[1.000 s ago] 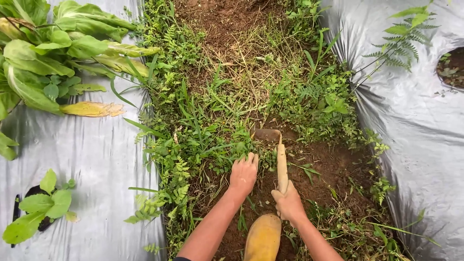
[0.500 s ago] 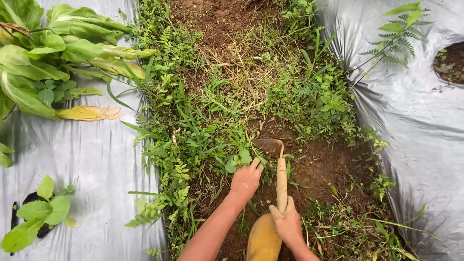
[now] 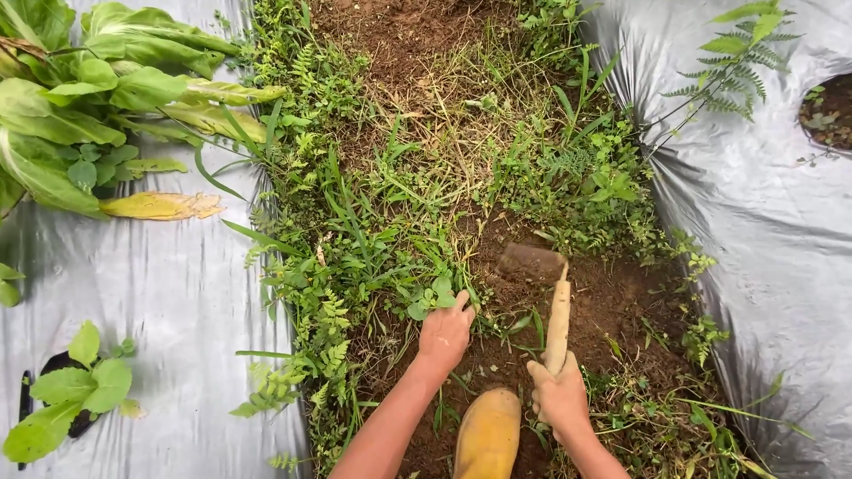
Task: Using a small hand hoe and hands to remove weeds from a garden bed covered with plastic mulch.
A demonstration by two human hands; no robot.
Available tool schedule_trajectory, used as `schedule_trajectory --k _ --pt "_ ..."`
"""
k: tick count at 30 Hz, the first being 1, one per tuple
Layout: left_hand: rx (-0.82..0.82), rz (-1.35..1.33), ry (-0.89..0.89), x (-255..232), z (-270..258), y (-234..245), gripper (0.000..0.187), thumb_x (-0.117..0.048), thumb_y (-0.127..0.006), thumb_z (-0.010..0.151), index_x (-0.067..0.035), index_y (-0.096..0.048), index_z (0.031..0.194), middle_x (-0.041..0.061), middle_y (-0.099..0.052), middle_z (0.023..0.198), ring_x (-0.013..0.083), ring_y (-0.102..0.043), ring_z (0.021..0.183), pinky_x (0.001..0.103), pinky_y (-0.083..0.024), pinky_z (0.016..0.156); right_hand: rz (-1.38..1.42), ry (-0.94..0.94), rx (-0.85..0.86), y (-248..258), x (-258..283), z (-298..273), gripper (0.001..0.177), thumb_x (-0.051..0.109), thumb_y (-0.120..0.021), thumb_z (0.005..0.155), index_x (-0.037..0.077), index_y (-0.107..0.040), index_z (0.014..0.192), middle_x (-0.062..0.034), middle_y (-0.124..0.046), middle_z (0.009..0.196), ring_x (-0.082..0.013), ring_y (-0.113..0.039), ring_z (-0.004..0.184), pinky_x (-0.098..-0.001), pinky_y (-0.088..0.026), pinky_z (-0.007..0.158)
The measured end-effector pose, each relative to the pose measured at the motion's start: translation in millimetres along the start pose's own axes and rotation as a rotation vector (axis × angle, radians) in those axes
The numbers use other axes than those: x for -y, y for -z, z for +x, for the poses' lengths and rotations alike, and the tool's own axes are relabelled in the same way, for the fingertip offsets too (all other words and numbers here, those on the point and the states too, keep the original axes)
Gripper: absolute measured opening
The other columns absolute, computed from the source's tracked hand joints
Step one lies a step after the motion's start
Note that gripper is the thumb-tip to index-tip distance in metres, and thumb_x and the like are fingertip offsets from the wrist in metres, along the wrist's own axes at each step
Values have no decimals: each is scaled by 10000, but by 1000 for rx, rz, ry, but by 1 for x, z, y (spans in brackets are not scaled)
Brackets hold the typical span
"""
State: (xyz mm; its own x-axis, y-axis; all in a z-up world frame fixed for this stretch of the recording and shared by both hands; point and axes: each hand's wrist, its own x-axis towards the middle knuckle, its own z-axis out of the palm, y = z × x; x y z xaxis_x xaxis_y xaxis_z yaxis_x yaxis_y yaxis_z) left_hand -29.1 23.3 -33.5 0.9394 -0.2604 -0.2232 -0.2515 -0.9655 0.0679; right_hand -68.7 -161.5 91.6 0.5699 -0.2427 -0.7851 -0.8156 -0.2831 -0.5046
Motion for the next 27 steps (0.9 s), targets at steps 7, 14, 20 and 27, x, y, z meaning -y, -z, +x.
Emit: schedule_trajectory --k 7,14,20,27 --pt "143 -173 67 7 -5 23 278 141 -558 822 -106 -600 940 51 -398 1481 175 -546 507 325 -431 416 -143 17 -51 -27 -48 -8 308 278 -602 929 95 -514 1160 -151 -689 962 -297 -666 825 -446 -524 750" --pt "199 -289 171 23 -18 23 526 181 -504 840 -141 -626 1237 62 -282 1603 149 -588 466 322 -527 461 -87 -40 -63 -12 -45 -24 255 253 -685 897 111 -600 1091 -105 -597 582 -218 -512 381 -364 -465 405" --pt "212 -368 231 22 -23 34 633 220 -468 836 -132 -575 1351 70 -274 1607 123 -526 445 292 -542 451 383 89 -144 -30 -19 -11 241 56 -598 1002 33 -466 1203 -115 -535 716 -187 -460 471 -317 -421 397" --pt "149 -392 231 35 -38 29 408 188 -488 819 -77 -679 1063 58 -449 1485 194 -645 691 387 -572 593 -138 -73 -92 -24 -81 -17 350 310 -689 856 112 -635 1140 -123 -704 848 -260 -642 652 -391 -521 679"
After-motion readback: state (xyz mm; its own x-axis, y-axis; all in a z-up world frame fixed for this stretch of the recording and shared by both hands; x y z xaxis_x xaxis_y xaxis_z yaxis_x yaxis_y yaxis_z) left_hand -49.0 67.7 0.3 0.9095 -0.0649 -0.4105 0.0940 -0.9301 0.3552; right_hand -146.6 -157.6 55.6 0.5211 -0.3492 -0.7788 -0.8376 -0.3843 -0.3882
